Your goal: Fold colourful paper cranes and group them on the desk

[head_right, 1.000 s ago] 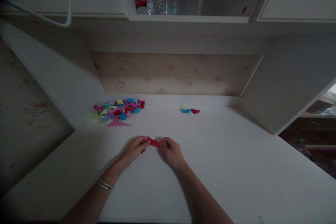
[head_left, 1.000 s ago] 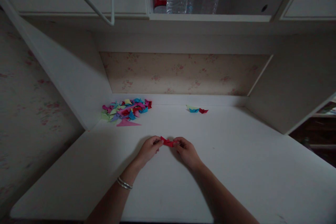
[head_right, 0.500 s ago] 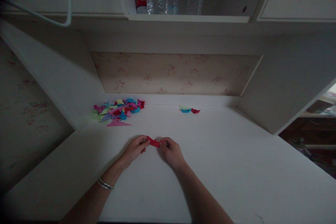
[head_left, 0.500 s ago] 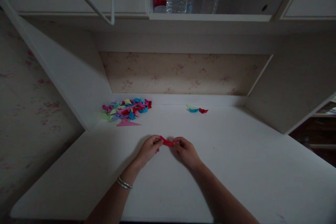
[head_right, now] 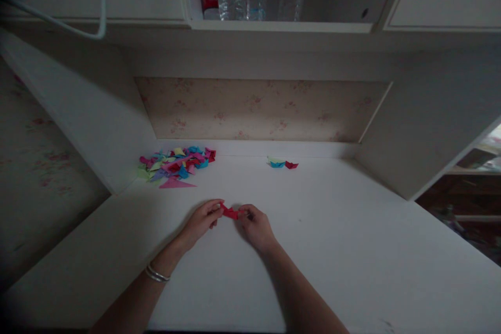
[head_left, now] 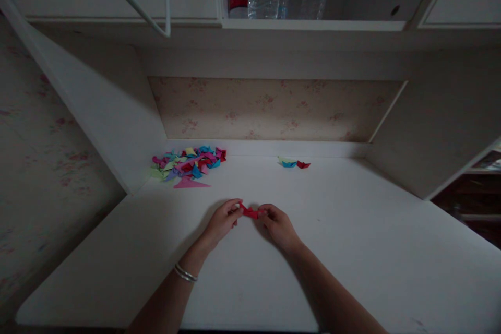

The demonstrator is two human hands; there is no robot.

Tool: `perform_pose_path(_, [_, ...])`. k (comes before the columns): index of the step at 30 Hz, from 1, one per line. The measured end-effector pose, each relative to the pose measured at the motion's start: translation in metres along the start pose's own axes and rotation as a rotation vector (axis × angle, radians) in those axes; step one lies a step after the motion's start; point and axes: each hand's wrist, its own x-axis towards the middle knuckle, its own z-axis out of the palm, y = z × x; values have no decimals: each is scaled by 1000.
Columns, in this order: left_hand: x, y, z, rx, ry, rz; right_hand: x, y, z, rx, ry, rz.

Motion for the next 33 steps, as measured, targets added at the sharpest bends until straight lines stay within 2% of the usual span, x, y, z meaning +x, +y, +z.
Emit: perform_pose_path(33, [0, 2, 0, 38, 21, -27, -1, -5, 0, 12, -25, -3])
